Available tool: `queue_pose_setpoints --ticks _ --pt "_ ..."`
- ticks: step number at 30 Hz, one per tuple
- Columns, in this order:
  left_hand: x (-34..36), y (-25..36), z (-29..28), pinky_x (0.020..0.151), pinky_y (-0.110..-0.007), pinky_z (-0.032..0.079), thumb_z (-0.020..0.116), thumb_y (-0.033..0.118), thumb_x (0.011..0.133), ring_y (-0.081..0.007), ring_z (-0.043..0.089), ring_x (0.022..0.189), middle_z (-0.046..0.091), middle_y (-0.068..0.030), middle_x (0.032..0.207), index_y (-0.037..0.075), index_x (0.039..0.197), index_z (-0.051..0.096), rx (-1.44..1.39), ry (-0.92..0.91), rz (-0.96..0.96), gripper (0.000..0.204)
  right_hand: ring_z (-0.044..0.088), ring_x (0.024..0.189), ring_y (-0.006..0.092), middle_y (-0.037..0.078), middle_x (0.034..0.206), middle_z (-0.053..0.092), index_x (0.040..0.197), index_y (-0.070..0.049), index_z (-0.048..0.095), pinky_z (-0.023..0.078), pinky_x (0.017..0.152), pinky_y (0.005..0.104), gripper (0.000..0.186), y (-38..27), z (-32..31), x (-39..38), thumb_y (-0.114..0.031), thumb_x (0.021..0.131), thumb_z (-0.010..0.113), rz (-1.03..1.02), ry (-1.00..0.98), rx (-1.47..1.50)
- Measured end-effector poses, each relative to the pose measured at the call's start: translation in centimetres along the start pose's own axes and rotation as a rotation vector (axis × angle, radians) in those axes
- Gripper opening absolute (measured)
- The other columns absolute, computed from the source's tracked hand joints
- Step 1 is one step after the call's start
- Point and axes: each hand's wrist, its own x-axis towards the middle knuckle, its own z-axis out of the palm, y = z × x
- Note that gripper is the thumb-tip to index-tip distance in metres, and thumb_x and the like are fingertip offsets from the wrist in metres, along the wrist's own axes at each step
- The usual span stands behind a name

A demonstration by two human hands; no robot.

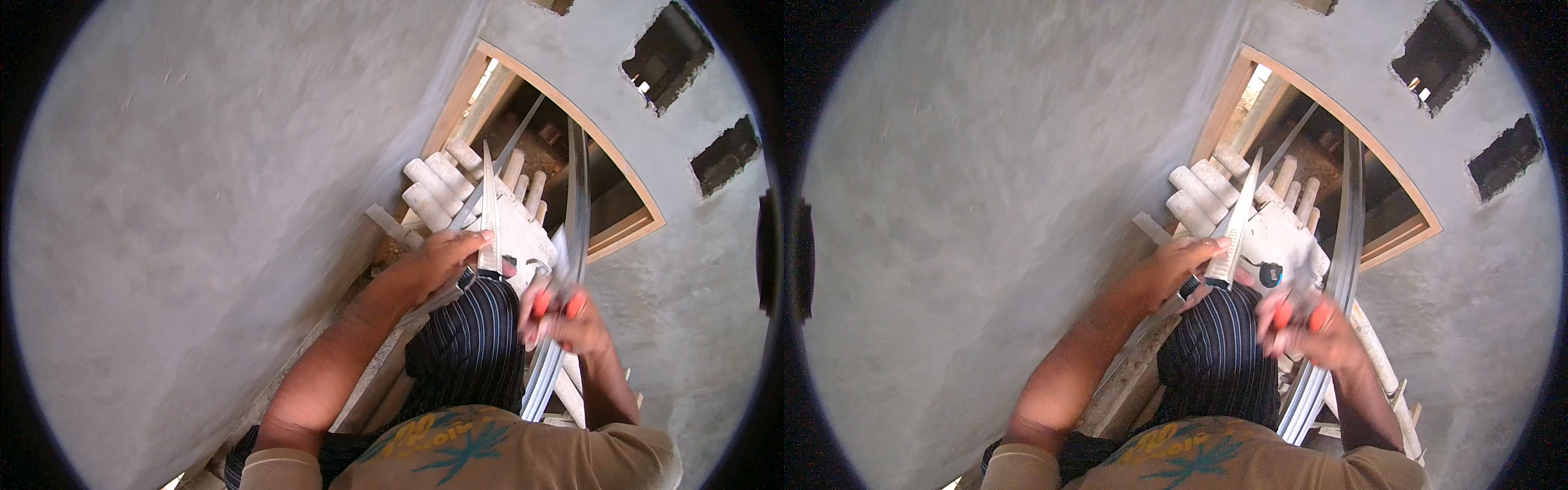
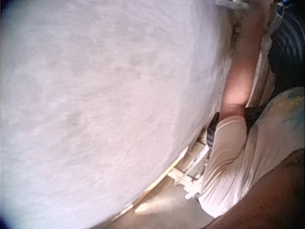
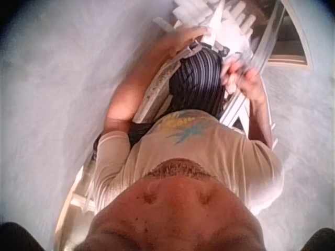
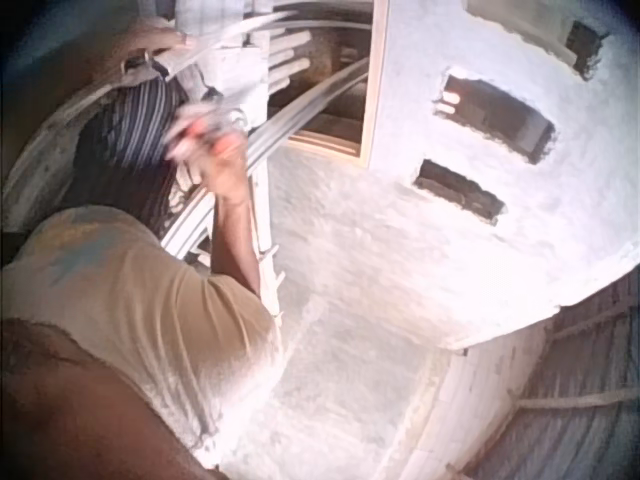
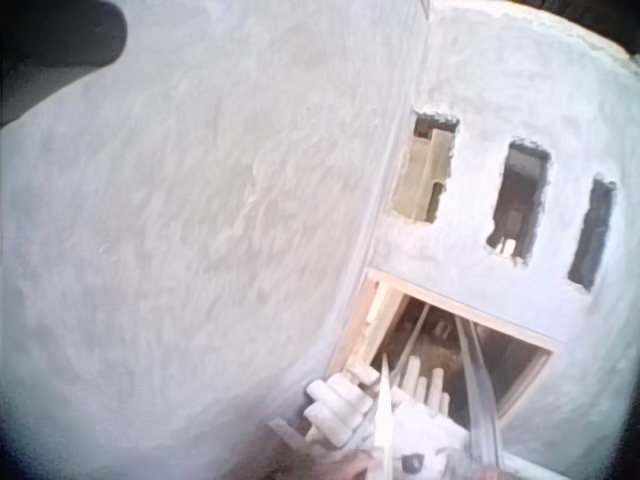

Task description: The person measures a metal track with a tape measure, marks it with a pencil, and cuts through it using metal shears.

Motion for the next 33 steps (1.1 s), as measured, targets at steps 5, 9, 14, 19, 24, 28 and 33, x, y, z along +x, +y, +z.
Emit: queue_pose_setpoints --ticks 5,9,14,19,24,28,33 --pt "-0.8 1.4 -1.2 0.049 -0.025 0.045 0.052 0.037 0.100 -0.0103 0.061 0.061 0.076 -0.0081 0.096 -0.001 0.116 0.069 0.079 0.026 -0.067 0.044 0.050 0.065 0.0055 0.013 0.120 0.064 0.135 0.001 0.054 0.046 0.062 0.0217 0.056 1.1 -2.7 6.0 0.011 0.081 0.062 -0.235 0.447 -0.225" --pt "-0.5 0.8 -0.5 0.039 -0.026 0.037 0.051 0.047 0.098 -0.0105 0.049 0.043 0.063 -0.0041 0.068 0.000 0.101 0.073 0.127 0.182 -0.081 0.052 0.043 0.064 0.0042 -0.006 0.074 0.049 0.139 -0.008 0.057 0.044 0.062 0.0235 0.062 2.4 -2.4 10.4 0.011 0.080 0.056 -0.195 0.229 -0.545" --pt "-1.1 0.8 -0.9 0.034 -0.027 0.033 0.053 0.060 0.096 -0.0107 0.045 0.036 0.066 -0.0067 0.064 0.002 0.093 0.070 0.115 0.337 -0.022 0.060 0.061 0.094 0.0112 0.006 0.096 0.067 0.122 -0.005 0.063 0.049 0.086 0.0274 0.037 4.5 -1.1 13.2 0.002 0.086 0.065 -0.301 0.236 -0.511" --pt "-5.3 0.3 -5.4 0.035 -0.026 0.033 0.050 0.071 0.094 -0.0108 0.045 0.038 0.069 -0.0095 0.068 0.001 0.093 0.067 0.245 0.641 0.185 0.072 0.063 0.089 0.0135 0.006 0.095 0.067 0.115 -0.006 0.066 0.050 0.083 0.0303 0.028 6.5 -0.1 13.9 0.002 0.088 0.065 -0.401 0.435 -0.564" --pt "-11.0 -2.4 -13.1 0.039 -0.029 0.037 0.045 0.070 0.097 -0.0134 0.048 0.043 0.062 -0.0099 0.062 0.001 0.091 0.060 0.145 1.160 0.376 0.071 0.059 0.072 0.0077 0.003 0.103 0.068 0.120 -0.007 0.064 0.047 0.061 0.0228 0.037 6.9 -0.6 14.4 0.006 0.086 0.064 -0.442 0.689 -0.633" --pt "-12.4 -5.4 -16.7 0.039 -0.029 0.036 0.051 0.064 0.098 -0.0139 0.048 0.043 0.056 -0.0059 0.057 0.005 0.090 0.057 -0.035 1.467 0.531 0.060 0.059 0.066 0.0080 0.007 0.119 0.068 0.123 -0.005 0.059 0.045 0.054 0.0211 0.035 6.9 -0.4 14.2 0.005 0.091 0.065 -0.466 0.632 -0.292" --pt "-12.2 -10.7 -18.5 0.039 -0.029 0.036 0.062 0.049 0.097 -0.0135 0.051 0.044 0.054 -0.0030 0.056 0.007 0.087 0.057 -0.124 1.501 0.575 0.043 0.058 0.067 0.0074 0.008 0.121 0.067 0.123 -0.005 0.059 0.043 0.054 0.0201 0.032 7.7 0.7 14.5 0.003 0.093 0.064 -0.403 0.619 -0.353"
